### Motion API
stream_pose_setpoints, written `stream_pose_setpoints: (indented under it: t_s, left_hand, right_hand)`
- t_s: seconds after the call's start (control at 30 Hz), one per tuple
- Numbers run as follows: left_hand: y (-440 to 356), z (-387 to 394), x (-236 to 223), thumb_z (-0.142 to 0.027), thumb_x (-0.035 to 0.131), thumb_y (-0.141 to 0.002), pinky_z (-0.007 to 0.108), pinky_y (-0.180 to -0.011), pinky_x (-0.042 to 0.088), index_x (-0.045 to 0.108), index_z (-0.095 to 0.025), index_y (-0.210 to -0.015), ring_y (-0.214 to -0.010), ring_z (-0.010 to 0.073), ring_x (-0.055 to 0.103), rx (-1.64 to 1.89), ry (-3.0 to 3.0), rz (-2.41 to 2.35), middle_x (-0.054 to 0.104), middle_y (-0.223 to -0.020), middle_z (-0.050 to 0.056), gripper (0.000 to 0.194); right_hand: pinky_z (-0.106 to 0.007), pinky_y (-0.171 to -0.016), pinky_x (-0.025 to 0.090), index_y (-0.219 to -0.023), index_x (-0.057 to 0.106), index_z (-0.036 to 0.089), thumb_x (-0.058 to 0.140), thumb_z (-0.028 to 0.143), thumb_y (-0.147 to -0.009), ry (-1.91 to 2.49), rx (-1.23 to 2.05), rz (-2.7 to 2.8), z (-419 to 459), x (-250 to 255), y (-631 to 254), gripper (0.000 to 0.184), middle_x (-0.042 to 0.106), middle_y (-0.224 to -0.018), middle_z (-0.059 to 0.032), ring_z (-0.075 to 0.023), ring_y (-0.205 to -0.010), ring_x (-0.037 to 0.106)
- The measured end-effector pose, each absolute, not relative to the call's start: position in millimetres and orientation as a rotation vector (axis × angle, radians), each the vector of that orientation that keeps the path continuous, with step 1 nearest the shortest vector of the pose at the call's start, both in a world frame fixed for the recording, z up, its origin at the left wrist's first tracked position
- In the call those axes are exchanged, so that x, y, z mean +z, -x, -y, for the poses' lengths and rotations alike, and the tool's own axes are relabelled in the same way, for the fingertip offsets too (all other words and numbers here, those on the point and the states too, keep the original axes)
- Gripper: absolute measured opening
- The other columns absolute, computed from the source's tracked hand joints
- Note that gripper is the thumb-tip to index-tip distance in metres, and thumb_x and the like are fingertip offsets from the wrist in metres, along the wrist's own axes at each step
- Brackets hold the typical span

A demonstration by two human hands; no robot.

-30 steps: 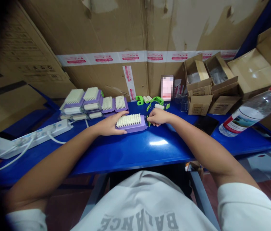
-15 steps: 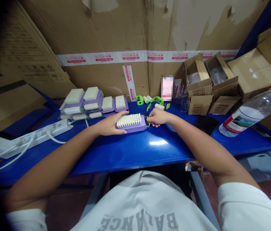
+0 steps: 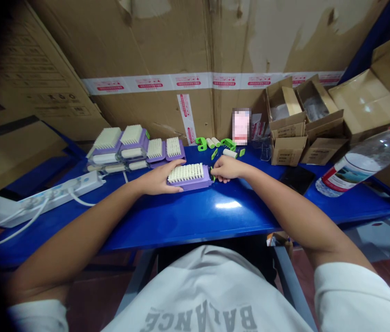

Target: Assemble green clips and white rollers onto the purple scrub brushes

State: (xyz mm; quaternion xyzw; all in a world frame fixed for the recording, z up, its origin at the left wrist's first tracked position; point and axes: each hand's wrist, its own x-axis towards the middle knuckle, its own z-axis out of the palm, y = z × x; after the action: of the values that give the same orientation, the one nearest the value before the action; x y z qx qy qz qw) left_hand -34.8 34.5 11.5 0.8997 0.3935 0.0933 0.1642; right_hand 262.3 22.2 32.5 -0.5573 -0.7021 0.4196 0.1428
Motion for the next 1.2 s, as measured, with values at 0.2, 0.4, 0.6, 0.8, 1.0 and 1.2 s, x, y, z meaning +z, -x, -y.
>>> stream_pose_setpoints:
  t_s: [0.2, 0.4, 0.6, 0.8, 1.0, 1.2]
  left_hand:
    - [35.3, -35.1, 11.1, -0.061, 0.078, -0.077, 0.048, -0.129, 0.038, 0.033, -0.016, -0.164, -0.154, 0.0386, 0.048, 0.267, -2.572, -1.118, 0.044, -0.17, 0.019, 0.108]
    - [35.4, -35.1, 10.8, -0.062, 0.078, -0.077, 0.047, -0.128, 0.039, 0.034, -0.016, -0.164, -0.154, 0.0383, 0.049, 0.261, -2.581, -1.122, 0.045, -0.17, 0.019, 0.108]
    - [36.0, -35.6, 10.2, -0.063, 0.078, -0.076, 0.049, -0.129, 0.038, 0.034, -0.017, -0.164, -0.154, 0.039, 0.048, 0.272, -2.575, -1.118, 0.044, -0.17, 0.019, 0.109]
    - [35.5, -34.9, 10.6, -0.062, 0.078, -0.077, 0.047, -0.13, 0.037, 0.033, -0.015, -0.165, -0.155, 0.0382, 0.048, 0.261, -2.579, -1.12, 0.044, -0.17, 0.019, 0.11]
    - [35.9, -36.1, 9.9, -0.062, 0.079, -0.078, 0.047, -0.13, 0.037, 0.032, -0.017, -0.165, -0.155, 0.0377, 0.047, 0.265, -2.592, -1.107, 0.043, -0.171, 0.018, 0.109]
    - [36.2, -36.0, 9.5, -0.064, 0.077, -0.077, 0.049, -0.129, 0.037, 0.033, -0.019, -0.165, -0.155, 0.0389, 0.047, 0.271, -2.589, -1.105, 0.042, -0.172, 0.019, 0.108]
  right_hand:
    - [-0.018, -0.041, 0.044, -0.054, 0.06, 0.017, 0.063, 0.002, -0.087, 1.6, 1.219, 2.026, -22.2, 31.4, -262.1, 0.036, 0.064, -0.048, 0.0018, -0.008, -0.039, 0.056]
    - [-0.019, -0.041, 0.043, -0.055, 0.059, 0.017, 0.062, 0.002, -0.087, 1.599, 1.205, 2.021, -21.0, 31.1, -261.3, 0.036, 0.063, -0.048, 0.0021, -0.0083, -0.038, 0.055]
    - [-0.018, -0.041, 0.043, -0.054, 0.058, 0.017, 0.063, 0.002, -0.087, 1.601, 1.204, 2.023, -20.8, 32.0, -260.8, 0.037, 0.062, -0.048, 0.0021, -0.0083, -0.039, 0.055]
    - [-0.018, -0.041, 0.043, -0.054, 0.058, 0.017, 0.063, 0.002, -0.086, 1.578, 1.204, 2.041, -22.8, 29.5, -263.0, 0.036, 0.063, -0.048, 0.001, -0.009, -0.039, 0.056]
    - [-0.018, -0.042, 0.043, -0.055, 0.058, 0.017, 0.063, 0.003, -0.085, 1.567, 1.193, 2.077, -24.5, 28.0, -265.1, 0.034, 0.063, -0.049, 0.0014, -0.0089, -0.04, 0.056]
    - [-0.018, -0.043, 0.044, -0.055, 0.058, 0.017, 0.064, 0.005, -0.084, 1.571, 1.2, 2.089, -24.5, 29.6, -265.9, 0.033, 0.064, -0.049, 0.0015, -0.009, -0.041, 0.057]
